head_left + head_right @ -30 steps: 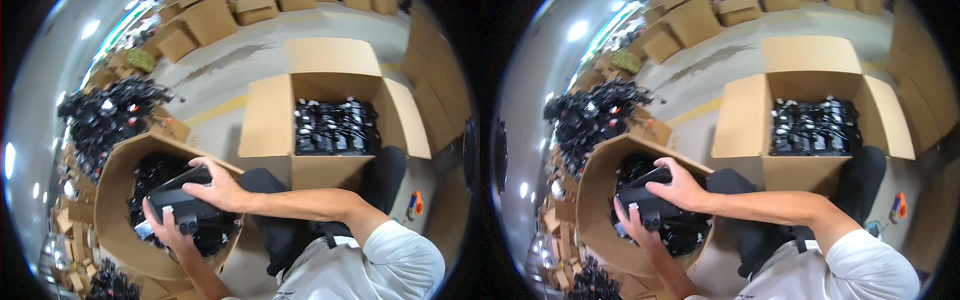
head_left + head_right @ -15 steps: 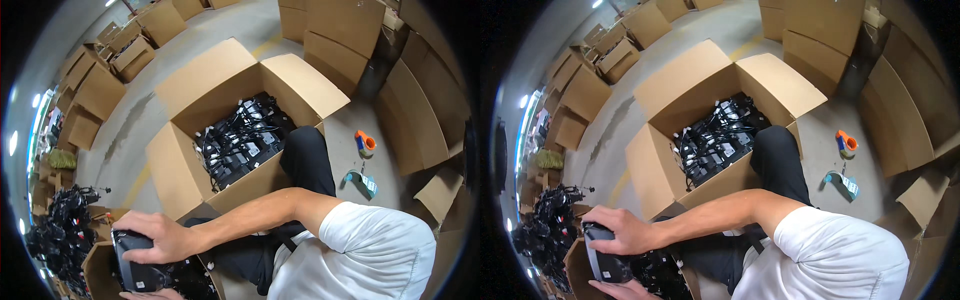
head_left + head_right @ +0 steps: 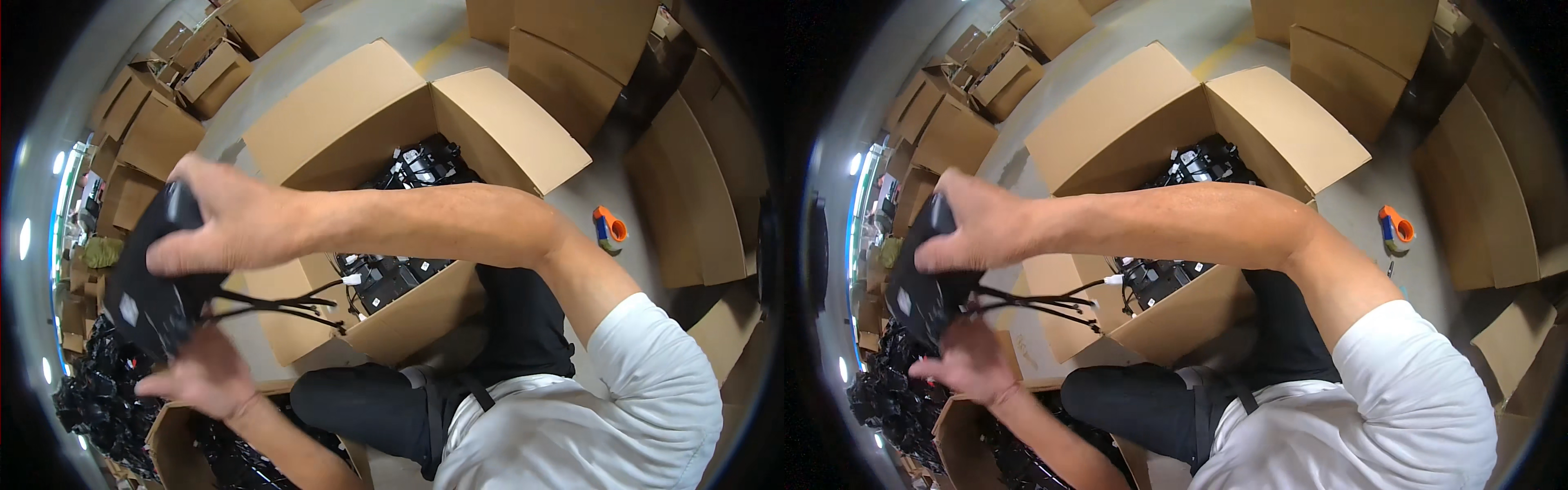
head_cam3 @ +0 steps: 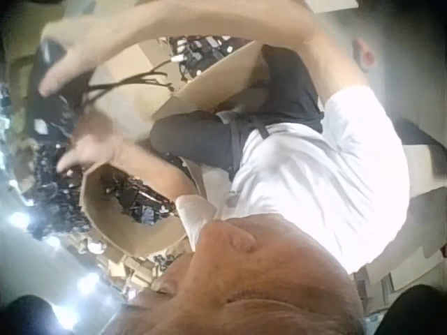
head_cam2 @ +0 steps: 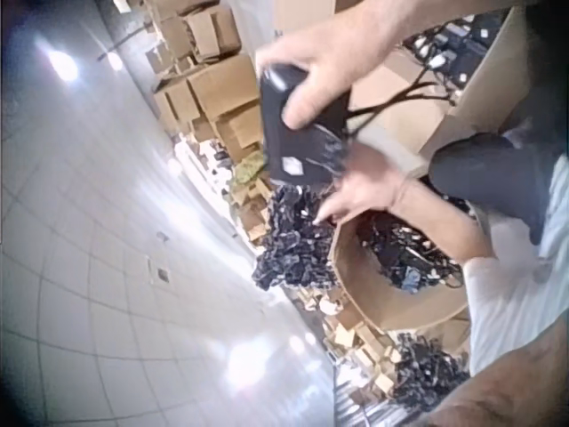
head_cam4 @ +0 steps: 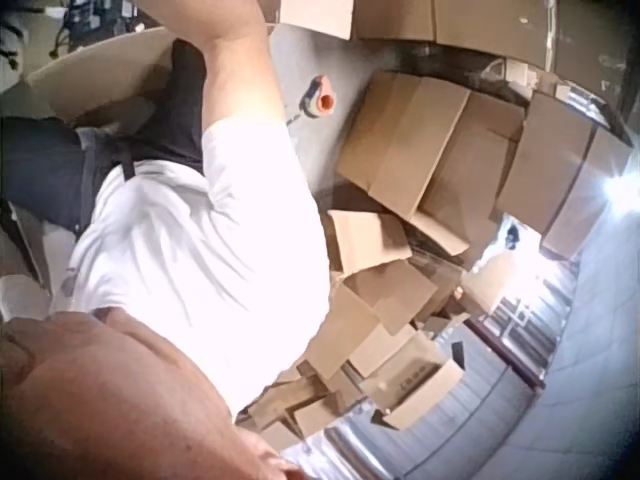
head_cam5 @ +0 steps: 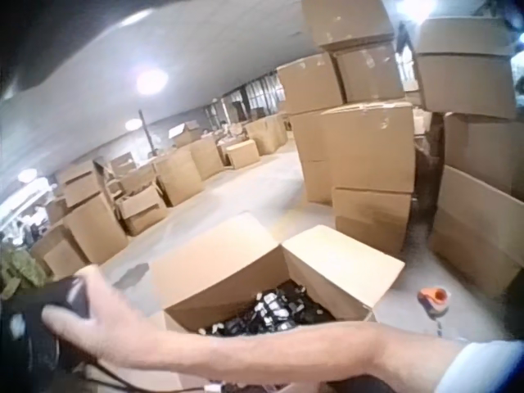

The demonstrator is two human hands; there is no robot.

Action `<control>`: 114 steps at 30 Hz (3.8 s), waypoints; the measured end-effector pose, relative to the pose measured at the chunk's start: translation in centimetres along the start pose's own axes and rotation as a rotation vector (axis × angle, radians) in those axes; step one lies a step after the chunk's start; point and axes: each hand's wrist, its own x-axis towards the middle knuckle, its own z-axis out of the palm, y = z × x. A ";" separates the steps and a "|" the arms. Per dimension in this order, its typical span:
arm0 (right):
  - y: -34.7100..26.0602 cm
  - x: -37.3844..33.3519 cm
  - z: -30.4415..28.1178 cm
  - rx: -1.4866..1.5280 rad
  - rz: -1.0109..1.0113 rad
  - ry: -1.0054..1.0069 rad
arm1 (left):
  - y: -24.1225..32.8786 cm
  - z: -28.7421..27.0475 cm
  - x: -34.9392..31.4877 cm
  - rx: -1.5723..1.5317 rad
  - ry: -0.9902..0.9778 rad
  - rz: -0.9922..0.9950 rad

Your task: The person sits on the floor between two large cardboard boxes and repeatedly picks up black electronic devices from the left box. They briefly turn each device over in their hands and then place it into the right box. The process is repeated continuously for many identical items.

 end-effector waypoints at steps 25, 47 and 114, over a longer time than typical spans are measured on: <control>45.8 -10.7 -3.2 -0.067 1.107 0.656 | -7.4 -9.2 0.0 0.388 0.579 -0.473; 21.5 -10.2 -15.8 -1.012 0.940 -0.420 | 12.6 -37.4 -41.2 1.545 0.839 -0.935; 5.8 -11.0 6.0 0.069 0.256 -0.102 | -1.9 -0.6 -10.7 1.184 0.706 0.460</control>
